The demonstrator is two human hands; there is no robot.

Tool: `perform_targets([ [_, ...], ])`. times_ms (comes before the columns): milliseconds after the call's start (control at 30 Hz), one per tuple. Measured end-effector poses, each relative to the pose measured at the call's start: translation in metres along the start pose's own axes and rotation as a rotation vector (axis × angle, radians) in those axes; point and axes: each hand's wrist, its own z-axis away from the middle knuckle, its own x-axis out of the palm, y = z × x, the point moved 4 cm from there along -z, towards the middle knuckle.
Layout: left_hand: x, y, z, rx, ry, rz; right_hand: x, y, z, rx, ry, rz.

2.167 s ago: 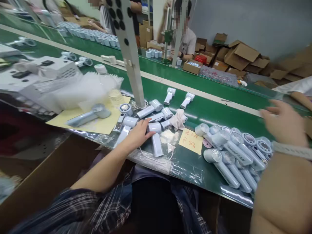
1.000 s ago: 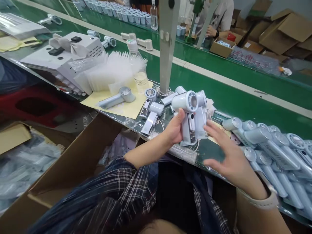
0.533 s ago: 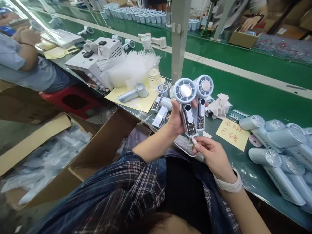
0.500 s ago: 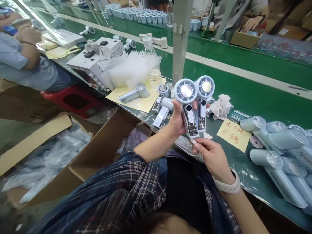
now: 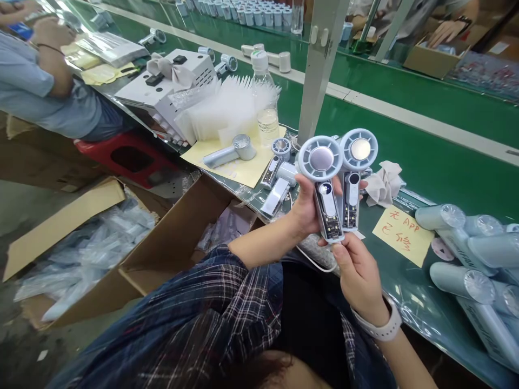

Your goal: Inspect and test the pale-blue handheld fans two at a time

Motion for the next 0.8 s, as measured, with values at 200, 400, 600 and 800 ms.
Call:
perform_targets([
  [200, 0.003, 0.007, 0.003, -0.031, 0.004, 0.053, -0.007, -0.006, 0.000, -0.122, 0.155, 0.124],
  [400, -0.003, 0.003, 0.006, 0.076, -0.047, -0.088, -0.004, 0.004, 0.007, 0.084, 0.251, -0.129],
  [600, 0.000, -0.009, 0.009, 0.163, -0.138, -0.190, 0.003, 0.009, 0.014, 0.151, 0.332, -0.341],
  [800, 0.008, -0.006, 0.003, 0.129, -0.162, -0.069, -0.029, 0.005, 0.010, 0.099, 0.154, -0.016],
])
